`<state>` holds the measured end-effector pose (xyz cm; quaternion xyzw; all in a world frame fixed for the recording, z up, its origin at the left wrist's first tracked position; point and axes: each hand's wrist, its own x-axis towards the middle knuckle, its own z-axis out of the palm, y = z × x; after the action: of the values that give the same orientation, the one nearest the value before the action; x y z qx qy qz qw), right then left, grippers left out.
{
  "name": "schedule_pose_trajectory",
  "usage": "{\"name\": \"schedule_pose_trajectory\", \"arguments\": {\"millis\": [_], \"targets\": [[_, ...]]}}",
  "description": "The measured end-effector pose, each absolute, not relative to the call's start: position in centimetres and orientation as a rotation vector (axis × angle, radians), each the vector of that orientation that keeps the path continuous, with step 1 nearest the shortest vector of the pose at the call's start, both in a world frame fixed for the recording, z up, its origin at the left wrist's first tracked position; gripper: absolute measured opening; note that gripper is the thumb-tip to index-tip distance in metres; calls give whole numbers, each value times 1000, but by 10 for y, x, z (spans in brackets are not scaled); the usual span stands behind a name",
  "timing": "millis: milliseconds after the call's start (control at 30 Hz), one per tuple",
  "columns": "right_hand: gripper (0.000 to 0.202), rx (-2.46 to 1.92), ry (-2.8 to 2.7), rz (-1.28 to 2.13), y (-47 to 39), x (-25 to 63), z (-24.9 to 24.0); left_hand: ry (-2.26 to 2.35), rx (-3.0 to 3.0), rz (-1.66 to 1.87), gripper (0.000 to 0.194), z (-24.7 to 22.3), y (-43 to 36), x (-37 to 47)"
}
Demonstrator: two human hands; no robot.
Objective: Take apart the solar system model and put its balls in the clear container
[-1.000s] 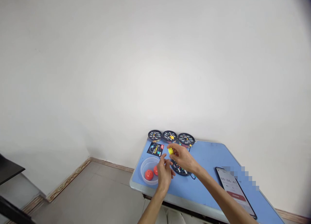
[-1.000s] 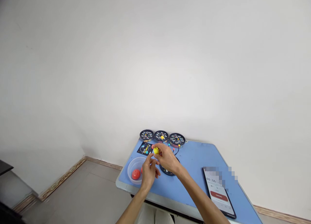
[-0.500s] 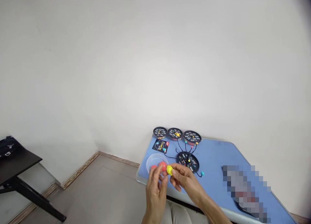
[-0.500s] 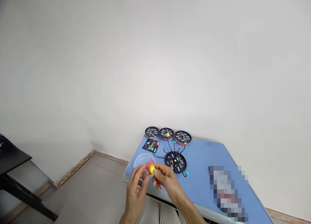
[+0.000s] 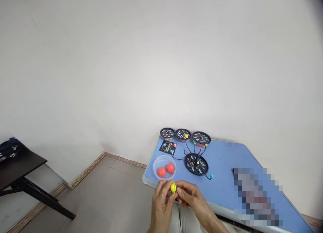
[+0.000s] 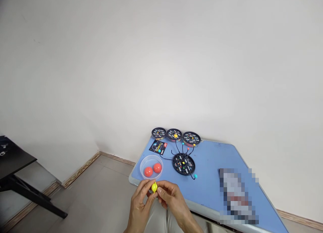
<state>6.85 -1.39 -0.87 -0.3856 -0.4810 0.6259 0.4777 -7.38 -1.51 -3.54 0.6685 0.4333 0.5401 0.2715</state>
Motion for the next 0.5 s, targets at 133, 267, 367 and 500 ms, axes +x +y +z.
{"name": "schedule_pose_trajectory", "arguments": {"millis": [133,267,367,500], "targets": [[49,-1000,-1161,1495,-17,66,-16,1216,1859,1425,31,-36,-14,-81],[54,-1086,-1153,1489,-22,66,-25,1354,2001,1337,37,-23,16,-95],[55,-1113,-1227,1494,-30,68,-35,1513,2225,1080,35,-8,52,-103],[53,-1156,-1273,1464,-45,72,-55,1757,2442,414,36,5,90,-100]]}}
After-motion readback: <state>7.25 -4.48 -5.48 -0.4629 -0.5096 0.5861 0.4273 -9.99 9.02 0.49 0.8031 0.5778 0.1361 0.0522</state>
